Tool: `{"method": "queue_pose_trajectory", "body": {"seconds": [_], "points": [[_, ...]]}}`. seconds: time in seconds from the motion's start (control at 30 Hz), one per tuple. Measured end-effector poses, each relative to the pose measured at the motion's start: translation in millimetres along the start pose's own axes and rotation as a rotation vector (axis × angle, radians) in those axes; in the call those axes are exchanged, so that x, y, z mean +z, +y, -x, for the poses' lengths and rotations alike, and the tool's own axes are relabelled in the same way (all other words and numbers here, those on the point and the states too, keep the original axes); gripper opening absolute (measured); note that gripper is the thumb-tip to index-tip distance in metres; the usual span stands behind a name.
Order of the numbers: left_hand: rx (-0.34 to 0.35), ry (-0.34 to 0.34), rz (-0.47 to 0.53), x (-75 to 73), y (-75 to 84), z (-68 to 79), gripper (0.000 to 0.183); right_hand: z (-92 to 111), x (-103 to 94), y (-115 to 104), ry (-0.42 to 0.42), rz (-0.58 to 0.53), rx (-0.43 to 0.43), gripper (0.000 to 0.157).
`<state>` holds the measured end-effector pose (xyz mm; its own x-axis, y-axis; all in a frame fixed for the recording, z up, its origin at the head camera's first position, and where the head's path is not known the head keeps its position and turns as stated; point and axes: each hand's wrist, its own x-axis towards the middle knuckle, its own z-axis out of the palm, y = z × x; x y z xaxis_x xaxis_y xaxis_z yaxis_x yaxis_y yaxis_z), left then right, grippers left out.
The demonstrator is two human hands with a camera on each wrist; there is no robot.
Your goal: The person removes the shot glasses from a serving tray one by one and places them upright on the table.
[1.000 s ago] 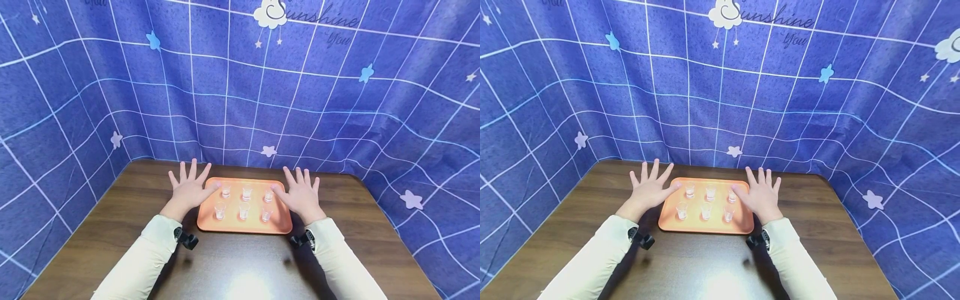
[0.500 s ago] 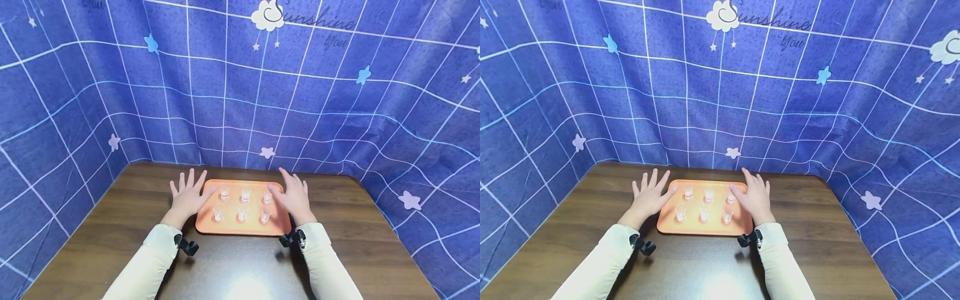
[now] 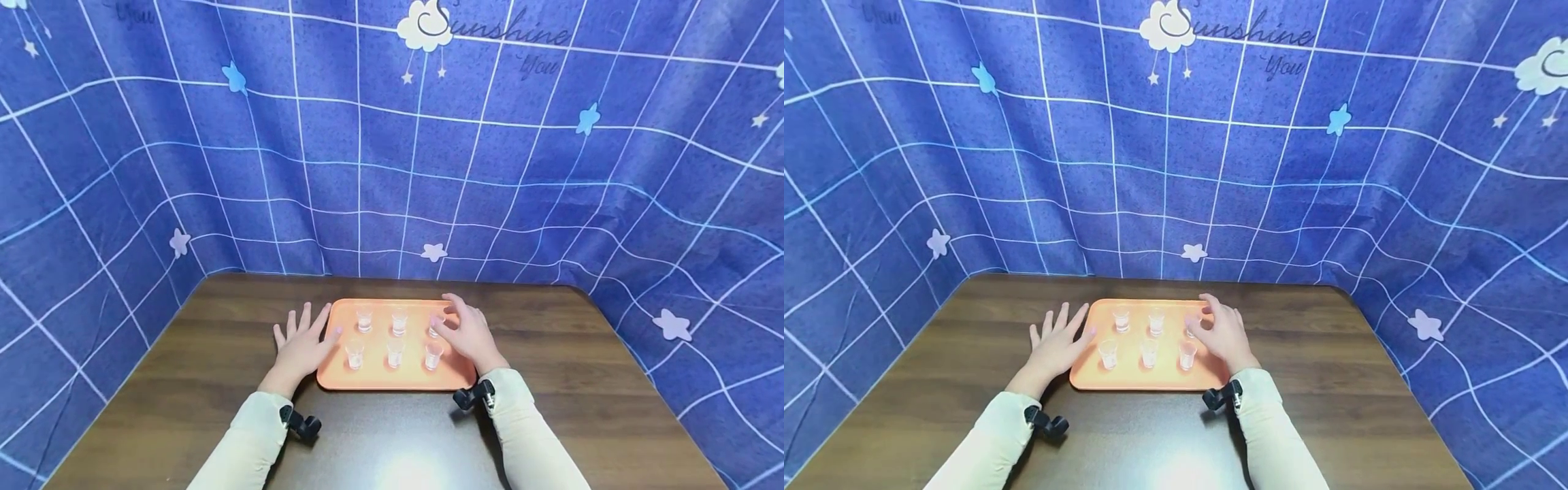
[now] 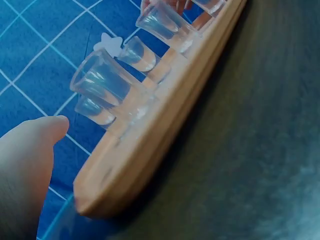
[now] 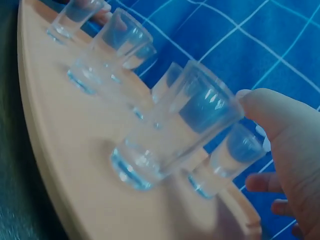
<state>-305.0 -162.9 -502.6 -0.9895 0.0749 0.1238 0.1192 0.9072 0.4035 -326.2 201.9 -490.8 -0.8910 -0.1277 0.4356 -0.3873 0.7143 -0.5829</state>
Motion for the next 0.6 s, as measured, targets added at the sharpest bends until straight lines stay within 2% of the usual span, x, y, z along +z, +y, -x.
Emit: {"method": "queue_pose_trajectory", "body": {"seconds": [0.23,0.47,0.6], "points": [[-0.002,-0.039,0.026,5.4,-5.1,2.5,0.076,2,8.8,5,-0.014,-0.021,-0.056,0.062],[0.003,-0.046,-0.005,10.2,-7.9,3.7,0.074,6,20.1,10,-0.007,0.021,-0.062,0.046],[-0.005,-0.059,-0.008,16.5,-6.4,4.3,0.074,9,19.2,10,-0.01,0.072,-0.062,0.046]]}}
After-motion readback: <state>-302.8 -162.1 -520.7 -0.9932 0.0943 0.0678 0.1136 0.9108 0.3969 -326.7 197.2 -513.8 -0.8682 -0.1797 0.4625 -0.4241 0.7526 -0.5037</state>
